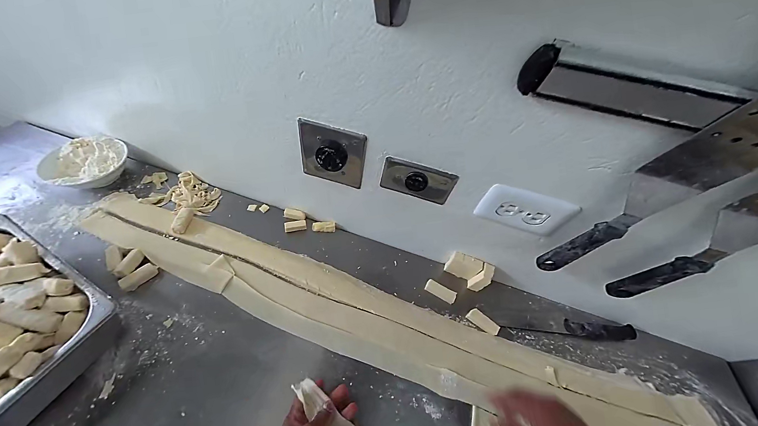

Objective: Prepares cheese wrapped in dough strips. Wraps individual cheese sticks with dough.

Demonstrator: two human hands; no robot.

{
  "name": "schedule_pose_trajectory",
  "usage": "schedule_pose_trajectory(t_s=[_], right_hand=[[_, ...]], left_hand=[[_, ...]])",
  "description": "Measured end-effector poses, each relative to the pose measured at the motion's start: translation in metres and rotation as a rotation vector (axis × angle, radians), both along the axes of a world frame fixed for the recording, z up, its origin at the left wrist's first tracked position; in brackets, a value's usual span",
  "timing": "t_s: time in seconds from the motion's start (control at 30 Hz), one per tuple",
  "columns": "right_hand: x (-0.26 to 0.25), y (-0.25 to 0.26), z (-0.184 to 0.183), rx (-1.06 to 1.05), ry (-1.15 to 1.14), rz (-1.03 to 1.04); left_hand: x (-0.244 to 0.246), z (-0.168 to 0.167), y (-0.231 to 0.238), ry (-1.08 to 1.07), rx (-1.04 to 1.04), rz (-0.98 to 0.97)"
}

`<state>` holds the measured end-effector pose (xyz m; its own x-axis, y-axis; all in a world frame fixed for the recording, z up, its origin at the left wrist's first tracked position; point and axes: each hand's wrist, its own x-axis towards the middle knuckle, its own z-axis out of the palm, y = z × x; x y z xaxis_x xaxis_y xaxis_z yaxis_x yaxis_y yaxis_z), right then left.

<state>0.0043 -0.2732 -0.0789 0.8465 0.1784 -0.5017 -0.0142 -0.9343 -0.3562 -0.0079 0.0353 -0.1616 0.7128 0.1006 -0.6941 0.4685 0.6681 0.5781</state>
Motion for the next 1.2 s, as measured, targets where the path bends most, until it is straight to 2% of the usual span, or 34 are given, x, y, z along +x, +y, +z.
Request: schedule_pose_trajectory(t_s=[0.07,0.13,0.2,0.27,0.37,0.43,0.57,0.67,0.77,0.87,0.97,1.1,1.13,1.2], right_hand=[[0.070,0.026,-0.013,-0.003,-0.256,-0.043],[0.128,0.039,-0.044,0.005,-0.428,-0.045],[0.164,0.046,-0.067,-0.004,-0.449,-0.066],[0.171,0.051,-0.074,0.022,-0.487,-0.108],[0.136,0.073,-0.051,0.274,-0.494,-0.181],[0.087,0.102,-0.036,0.531,-0.336,-0.215],[0.004,0.167,-0.036,0.960,0.053,-0.344],[-0.011,0.190,-0.038,1.074,0.188,-0.502],[-0.012,0.199,-0.037,1.113,0.120,-0.545],[-0.018,0.209,-0.034,1.141,0.043,-0.536],[-0.024,0.216,-0.035,1.146,-0.039,-0.493],[-0.013,0.211,-0.056,0.876,-0.431,-0.153],[-0.005,0.209,-0.058,0.822,-0.350,-0.074],[0.012,0.209,-0.060,0.766,0.031,0.045]], left_hand=[[0.007,0.006,0.008,-0.045,0.050,-0.041],[0.011,0.015,0.017,-0.030,0.077,-0.060],[0.015,0.018,0.026,-0.033,0.097,-0.065],[0.018,0.015,0.033,-0.072,0.173,-0.062],[0.024,0.013,0.044,-0.160,0.354,-0.108],[0.025,0.013,0.049,-0.227,0.457,-0.173],[0.021,0.024,0.047,-0.359,0.648,-0.285],[0.003,0.037,0.045,-0.524,0.823,-0.385],[-0.021,0.035,0.051,-0.826,1.049,-0.412],[-0.043,0.031,0.054,-0.934,1.198,-0.379],[-0.055,0.026,0.055,-0.896,1.173,-0.306],[-0.052,0.030,0.068,-0.657,0.886,-0.189],[-0.051,0.034,0.072,-0.571,0.792,-0.175],[-0.044,0.033,0.079,-0.432,0.693,-0.142]])
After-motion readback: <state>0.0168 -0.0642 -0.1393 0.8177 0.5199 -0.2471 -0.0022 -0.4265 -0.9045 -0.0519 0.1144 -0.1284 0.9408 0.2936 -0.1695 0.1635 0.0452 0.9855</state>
